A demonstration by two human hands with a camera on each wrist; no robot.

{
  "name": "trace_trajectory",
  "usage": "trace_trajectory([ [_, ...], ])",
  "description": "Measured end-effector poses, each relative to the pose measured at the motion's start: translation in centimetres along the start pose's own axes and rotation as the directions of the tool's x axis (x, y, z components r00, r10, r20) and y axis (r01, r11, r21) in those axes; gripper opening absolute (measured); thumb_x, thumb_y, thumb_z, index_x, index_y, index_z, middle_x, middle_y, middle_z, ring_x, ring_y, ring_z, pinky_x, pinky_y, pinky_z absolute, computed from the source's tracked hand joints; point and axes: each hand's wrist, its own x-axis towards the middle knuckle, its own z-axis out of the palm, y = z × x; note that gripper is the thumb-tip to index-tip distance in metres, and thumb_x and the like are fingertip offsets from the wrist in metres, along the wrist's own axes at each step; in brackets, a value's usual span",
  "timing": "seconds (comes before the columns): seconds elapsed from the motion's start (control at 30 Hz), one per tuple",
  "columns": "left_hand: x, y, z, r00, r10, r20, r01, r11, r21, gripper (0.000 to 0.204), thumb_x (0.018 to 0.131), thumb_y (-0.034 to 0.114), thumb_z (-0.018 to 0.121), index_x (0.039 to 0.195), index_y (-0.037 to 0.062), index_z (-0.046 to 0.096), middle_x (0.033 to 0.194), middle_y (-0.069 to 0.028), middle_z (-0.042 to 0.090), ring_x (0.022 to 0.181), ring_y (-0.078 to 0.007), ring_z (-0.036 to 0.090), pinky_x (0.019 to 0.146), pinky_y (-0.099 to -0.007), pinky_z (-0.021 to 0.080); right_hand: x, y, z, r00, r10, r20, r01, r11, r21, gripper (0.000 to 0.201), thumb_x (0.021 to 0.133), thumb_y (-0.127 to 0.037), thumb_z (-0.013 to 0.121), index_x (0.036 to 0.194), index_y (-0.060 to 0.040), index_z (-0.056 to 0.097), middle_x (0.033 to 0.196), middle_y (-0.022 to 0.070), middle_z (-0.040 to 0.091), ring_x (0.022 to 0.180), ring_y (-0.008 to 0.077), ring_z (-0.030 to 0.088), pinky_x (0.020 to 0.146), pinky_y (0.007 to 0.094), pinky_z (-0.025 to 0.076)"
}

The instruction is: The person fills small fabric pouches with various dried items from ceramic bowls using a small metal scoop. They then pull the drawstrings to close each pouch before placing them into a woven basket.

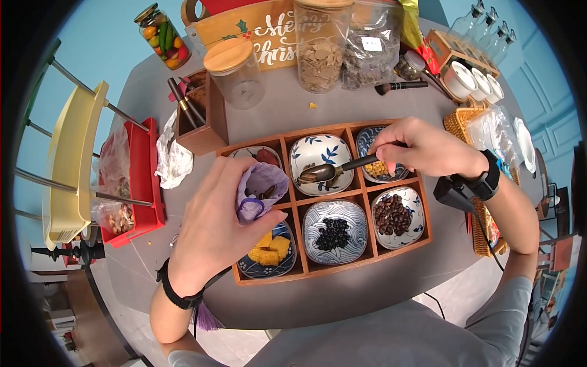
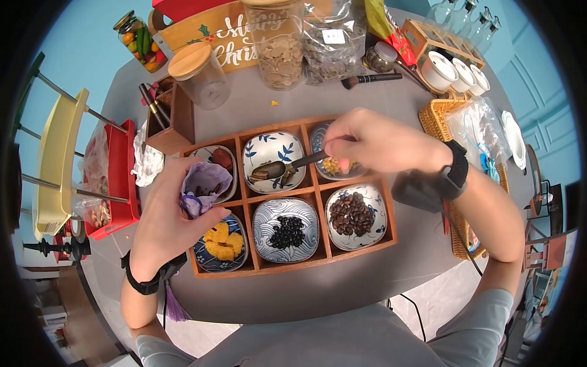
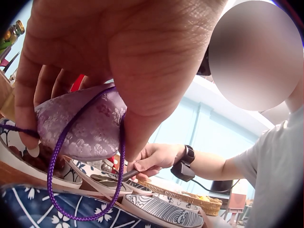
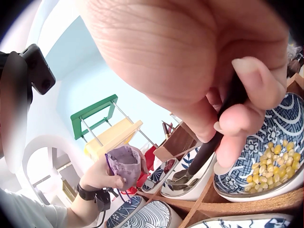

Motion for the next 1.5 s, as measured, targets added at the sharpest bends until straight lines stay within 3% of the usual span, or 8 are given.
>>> trace_trajectory([
  [0.23,0.0,0.0,0.2,1.000,0.003,0.004,-0.003,1.000,0.011,0.066,0.069,0.010,0.091,0.124,0.0010,0.057,0.110,-0.0156,0.063,0.102,-0.0351,0.064,0.088,-0.0394,0.051,-2.2,-2.2,-2.4,0.992,-0.029,-0.124,0.023,0.998,-0.051,0.024,0.100,-0.018,0.061,0.099,0.0032,0.072,0.075,0.0031,0.068,0.071,0.0104,0.060,0.065,0.0282,0.047],
  [0.37,0.3,0.3,0.4,1.000,0.019,0.003,-0.019,1.000,0.010,0.066,0.069,0.010,0.091,0.125,0.0009,0.056,0.110,-0.0156,0.062,0.103,-0.0358,0.063,0.090,-0.0401,0.051,-2.5,-4.6,-1.8,0.957,-0.216,-0.194,0.189,0.971,-0.150,0.019,0.097,-0.013,0.063,0.097,0.0045,0.070,0.075,0.0115,0.066,0.069,0.0218,0.064,0.067,0.0336,0.050],
  [0.43,0.4,0.4,0.5,1.000,0.019,0.013,-0.019,1.000,0.004,0.067,0.069,0.011,0.090,0.125,0.0008,0.056,0.111,-0.0158,0.062,0.104,-0.0361,0.062,0.090,-0.0403,0.050,-2.2,-5.5,-0.7,0.886,-0.427,-0.181,0.361,0.880,-0.307,0.013,0.097,-0.006,0.066,0.103,0.0043,0.070,0.084,0.0072,0.068,0.075,0.0146,0.062,0.067,0.0292,0.048],
  [0.57,0.4,0.4,0.4,1.000,0.000,0.028,0.000,1.000,-0.002,0.067,0.070,0.011,0.090,0.127,0.0008,0.056,0.113,-0.0161,0.062,0.106,-0.0361,0.062,0.092,-0.0401,0.050,-2.6,-6.1,0.7,0.695,-0.666,-0.273,0.507,0.722,-0.470,0.016,0.088,-0.001,0.070,0.103,0.0017,0.069,0.090,0.0133,0.068,0.077,0.0290,0.063,0.067,0.0349,0.049],
  [0.8,0.1,0.0,0.4,1.000,0.009,0.015,-0.009,1.000,-0.006,0.067,0.070,0.012,0.091,0.127,0.0009,0.056,0.113,-0.0159,0.062,0.106,-0.0355,0.063,0.092,-0.0401,0.051,-3.6,-6.0,-1.3,0.729,-0.639,-0.243,0.295,0.615,-0.731,0.017,0.085,0.004,0.068,0.103,0.0021,0.066,0.092,0.0142,0.062,0.080,0.0353,0.064,0.070,0.0431,0.051],
  [1.03,-0.1,0.0,0.1,1.000,0.012,-0.002,-0.012,1.000,-0.002,0.065,0.071,0.012,0.090,0.125,0.0018,0.057,0.112,-0.0161,0.062,0.104,-0.0366,0.064,0.089,-0.0411,0.052,-1.9,-4.4,1.1,0.782,-0.608,-0.138,0.321,0.583,-0.747,0.026,0.074,0.003,0.066,0.100,0.0004,0.068,0.091,0.0162,0.065,0.083,0.0397,0.067,0.069,0.0472,0.055],
  [1.17,-0.1,0.1,0.1,0.999,0.037,-0.015,-0.037,0.999,0.007,0.060,0.073,0.015,0.089,0.122,0.0038,0.058,0.113,-0.0163,0.062,0.103,-0.0391,0.065,0.086,-0.0439,0.054,-0.3,-3.3,1.4,0.732,-0.664,-0.152,0.429,0.624,-0.653,0.017,0.084,-0.002,0.066,0.101,-0.0004,0.065,0.091,0.0169,0.065,0.082,0.0419,0.066,0.069,0.0492,0.055],
  [1.5,-0.3,-0.2,0.0,1.000,-0.001,0.009,0.001,1.000,-0.007,0.068,0.070,0.012,0.091,0.127,0.0013,0.056,0.114,-0.0167,0.063,0.107,-0.0353,0.064,0.093,-0.0391,0.051,-0.6,-0.8,2.3,0.752,-0.604,-0.263,0.241,0.625,-0.743,0.012,0.089,-0.008,0.067,0.100,-0.0023,0.066,0.085,0.0131,0.064,0.075,0.0379,0.067,0.060,0.0465,0.053],
])
